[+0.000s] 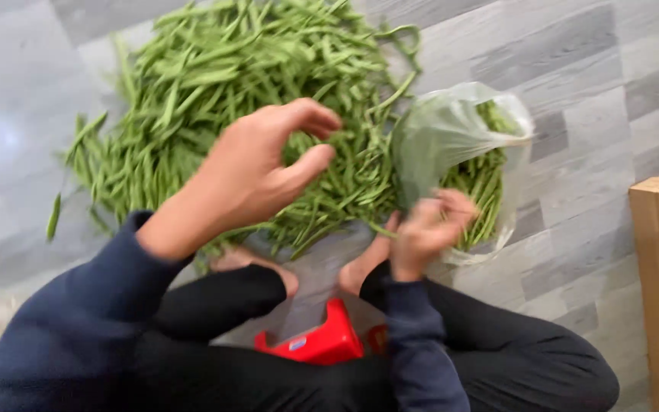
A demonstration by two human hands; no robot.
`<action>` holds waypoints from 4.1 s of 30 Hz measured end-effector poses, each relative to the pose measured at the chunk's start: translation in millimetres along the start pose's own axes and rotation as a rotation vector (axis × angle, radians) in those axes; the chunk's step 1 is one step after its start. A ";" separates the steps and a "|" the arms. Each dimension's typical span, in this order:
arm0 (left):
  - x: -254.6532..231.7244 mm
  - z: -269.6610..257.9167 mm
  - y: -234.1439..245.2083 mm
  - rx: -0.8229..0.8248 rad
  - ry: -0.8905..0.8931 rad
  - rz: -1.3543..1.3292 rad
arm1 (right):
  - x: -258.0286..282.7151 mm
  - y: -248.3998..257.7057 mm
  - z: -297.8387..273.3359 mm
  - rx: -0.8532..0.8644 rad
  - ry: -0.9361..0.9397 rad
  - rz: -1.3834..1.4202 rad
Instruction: Picking up handfuls of green beans from a pile on the floor and placing them into a plastic bag until full, then tying the bag.
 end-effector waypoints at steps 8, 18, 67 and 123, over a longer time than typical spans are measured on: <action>50.2 -137.8 -14.1 -0.149 0.097 0.162 | -99.3 -182.2 -231.4 0.984 0.550 -0.630; 136.8 -190.9 -31.8 -0.218 0.229 0.636 | -53.8 -222.8 -219.7 0.829 0.633 -0.893; 227.3 -183.1 -158.8 -0.588 0.504 -1.210 | -13.8 -104.5 -232.9 1.341 -0.879 0.640; 191.5 -168.0 -127.7 -0.416 0.400 -1.754 | 37.2 -69.7 -139.0 1.237 -0.102 -0.040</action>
Point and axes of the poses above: each hand's wrist, its own z-axis towards the middle knuckle, its own y-axis out of the back of the hand, x = y × z, the point moved 9 cm from there along z, towards the middle knuckle, and after that the axes turned 9 degrees about -z, right-handed, at the moved point
